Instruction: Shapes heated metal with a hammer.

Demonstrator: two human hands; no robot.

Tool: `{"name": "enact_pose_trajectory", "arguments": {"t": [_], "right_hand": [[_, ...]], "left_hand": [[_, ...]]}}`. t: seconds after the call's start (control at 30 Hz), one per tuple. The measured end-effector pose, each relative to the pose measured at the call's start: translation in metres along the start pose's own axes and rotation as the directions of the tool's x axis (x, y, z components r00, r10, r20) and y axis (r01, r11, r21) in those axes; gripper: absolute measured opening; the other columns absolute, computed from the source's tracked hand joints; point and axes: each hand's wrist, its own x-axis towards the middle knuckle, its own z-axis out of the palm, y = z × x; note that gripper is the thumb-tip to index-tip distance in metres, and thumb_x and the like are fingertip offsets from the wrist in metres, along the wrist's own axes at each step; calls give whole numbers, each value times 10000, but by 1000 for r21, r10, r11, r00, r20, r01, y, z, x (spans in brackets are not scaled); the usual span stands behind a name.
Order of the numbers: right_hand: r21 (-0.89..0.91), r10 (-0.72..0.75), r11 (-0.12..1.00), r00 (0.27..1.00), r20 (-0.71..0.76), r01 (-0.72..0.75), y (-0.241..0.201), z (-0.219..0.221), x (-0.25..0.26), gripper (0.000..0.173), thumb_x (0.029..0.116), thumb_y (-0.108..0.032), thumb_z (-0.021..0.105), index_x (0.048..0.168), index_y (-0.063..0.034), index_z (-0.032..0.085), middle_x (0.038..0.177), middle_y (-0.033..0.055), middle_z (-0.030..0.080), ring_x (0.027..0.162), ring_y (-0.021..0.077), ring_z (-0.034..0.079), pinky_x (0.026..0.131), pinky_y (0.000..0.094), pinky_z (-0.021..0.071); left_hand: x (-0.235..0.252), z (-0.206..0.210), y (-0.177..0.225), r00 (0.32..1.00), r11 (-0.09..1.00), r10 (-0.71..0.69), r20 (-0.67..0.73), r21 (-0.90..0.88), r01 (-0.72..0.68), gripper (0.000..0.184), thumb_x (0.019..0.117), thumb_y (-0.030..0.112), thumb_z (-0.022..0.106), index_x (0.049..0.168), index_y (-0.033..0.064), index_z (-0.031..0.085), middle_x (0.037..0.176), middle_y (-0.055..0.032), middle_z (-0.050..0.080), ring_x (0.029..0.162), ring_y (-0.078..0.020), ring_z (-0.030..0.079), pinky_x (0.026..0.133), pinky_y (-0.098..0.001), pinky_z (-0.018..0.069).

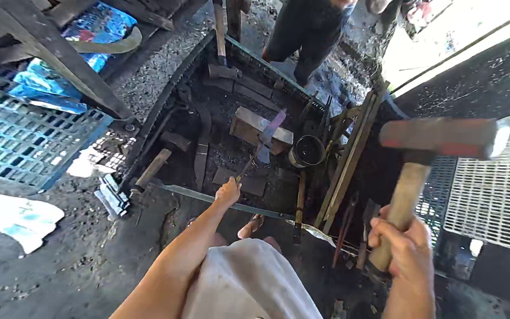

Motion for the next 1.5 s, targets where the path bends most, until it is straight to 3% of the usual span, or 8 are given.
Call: {"name": "enact_pose_trajectory", "arguments": {"t": [0.33,0.5,0.73,0.83,1.07,1.23,1.37,1.5], "right_hand": [[118,-438,889,897,-64,443,-81,-8,151,457,889,-88,700,1293,-113,489,784,-12,597,545,148,616,495,330,596],[119,-485,862,870,-89,493,-43,73,205,444,891,-72,703,1265,-21,469,796,19,621,539,168,627,485,368,613],[-343,236,931,920,313,-123,187,299,246,424,868,-130,702,1247,8,571,826,155,660,632,250,657,576,464,581],[-7,214,972,867,449,-236,119,263,252,291,892,-33,663,1143,19,525,655,78,582,476,170,589,450,333,558],[-21,-369,926,916,156,376,-32,84,221,406,899,-141,713,1233,-21,515,814,26,650,581,173,674,536,381,643],[-79,-559,829,821,-114,553,-15,110,255,410,887,-102,684,1229,24,497,856,58,629,569,167,651,506,375,620],[-362,-244,906,970,-19,221,111,230,248,538,903,-160,719,1343,60,501,972,166,689,815,250,701,762,447,606],[-419,261,902,902,344,-101,179,297,259,455,882,-166,692,1285,-11,548,853,165,665,627,270,672,568,477,594]], "left_hand": [[14,5,21,981,981,-190,-30,40,191,414,1047,366,504,1238,14,609,1133,-245,708,1075,-416,707,877,-638,561],[6,11,32,969,968,-246,-7,40,247,429,1067,376,470,1279,24,592,1158,-235,706,1086,-406,708,885,-625,567],[2,29,45,964,964,-266,5,-19,266,435,1082,383,439,1340,53,557,1143,-229,707,1053,-408,711,879,-616,568],[-1,25,54,968,968,-252,-19,1,252,440,1075,384,455,1323,35,557,1136,-232,703,1045,-405,714,863,-616,578],[0,32,42,972,972,-233,-16,22,233,435,1069,386,445,1303,43,576,1174,-222,704,1089,-392,709,885,-608,573],[-5,32,47,962,962,-271,4,37,271,427,1065,391,442,1300,61,576,1169,-208,707,1090,-383,708,889,-601,575],[-2,38,49,954,954,-301,13,-1,301,460,1086,407,417,1371,72,553,1171,-207,710,1084,-383,711,899,-599,575],[-17,42,43,957,957,-289,-5,-10,289,444,1082,383,429,1394,87,538,1145,-198,718,1046,-386,719,877,-603,577]]}}
